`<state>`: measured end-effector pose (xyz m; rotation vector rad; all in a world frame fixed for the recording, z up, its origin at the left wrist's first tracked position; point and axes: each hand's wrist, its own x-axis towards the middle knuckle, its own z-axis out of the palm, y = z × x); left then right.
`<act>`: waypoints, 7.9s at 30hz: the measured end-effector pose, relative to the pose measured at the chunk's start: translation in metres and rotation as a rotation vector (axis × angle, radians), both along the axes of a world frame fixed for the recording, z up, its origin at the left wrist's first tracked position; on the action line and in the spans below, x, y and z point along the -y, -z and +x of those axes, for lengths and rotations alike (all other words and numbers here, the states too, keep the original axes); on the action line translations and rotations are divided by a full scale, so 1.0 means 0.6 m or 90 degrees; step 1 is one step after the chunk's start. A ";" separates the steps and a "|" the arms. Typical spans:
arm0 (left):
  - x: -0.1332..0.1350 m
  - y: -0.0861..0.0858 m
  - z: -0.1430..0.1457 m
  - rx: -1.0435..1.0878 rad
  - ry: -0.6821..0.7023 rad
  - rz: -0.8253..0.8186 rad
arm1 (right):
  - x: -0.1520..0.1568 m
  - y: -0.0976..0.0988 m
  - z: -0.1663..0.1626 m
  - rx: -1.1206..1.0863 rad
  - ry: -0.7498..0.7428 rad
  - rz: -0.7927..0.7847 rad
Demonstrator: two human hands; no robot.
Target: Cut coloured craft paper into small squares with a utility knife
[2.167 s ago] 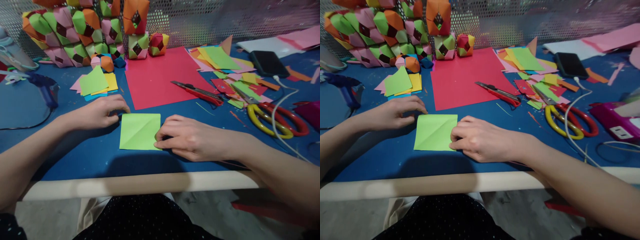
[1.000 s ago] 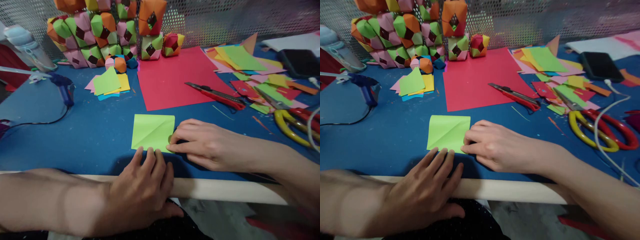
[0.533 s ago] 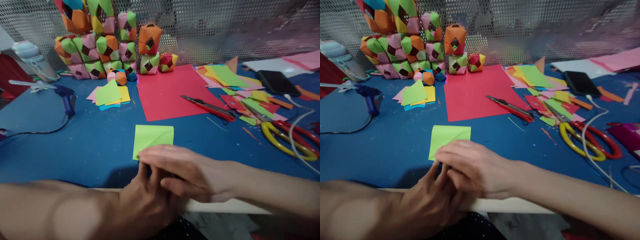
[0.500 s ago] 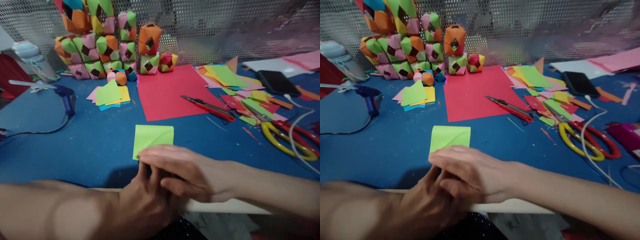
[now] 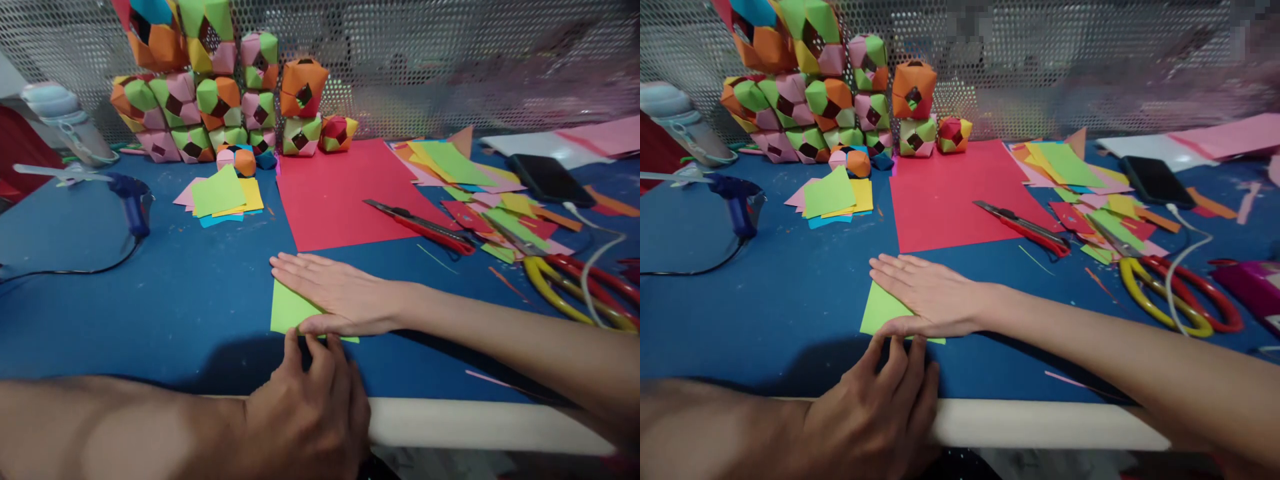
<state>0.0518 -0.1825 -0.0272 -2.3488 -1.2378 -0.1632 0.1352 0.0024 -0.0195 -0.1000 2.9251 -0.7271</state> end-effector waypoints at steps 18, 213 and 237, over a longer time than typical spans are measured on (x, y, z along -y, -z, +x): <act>0.003 -0.009 -0.004 -0.017 -0.001 -0.081 | -0.076 0.028 0.131 -0.076 0.113 0.256; -0.107 -0.045 -0.141 0.432 -0.134 -0.110 | -0.039 0.017 0.200 -0.482 0.283 0.288; -0.132 -0.061 -0.157 0.668 -0.341 -0.094 | -0.044 0.023 0.201 -0.399 0.438 0.287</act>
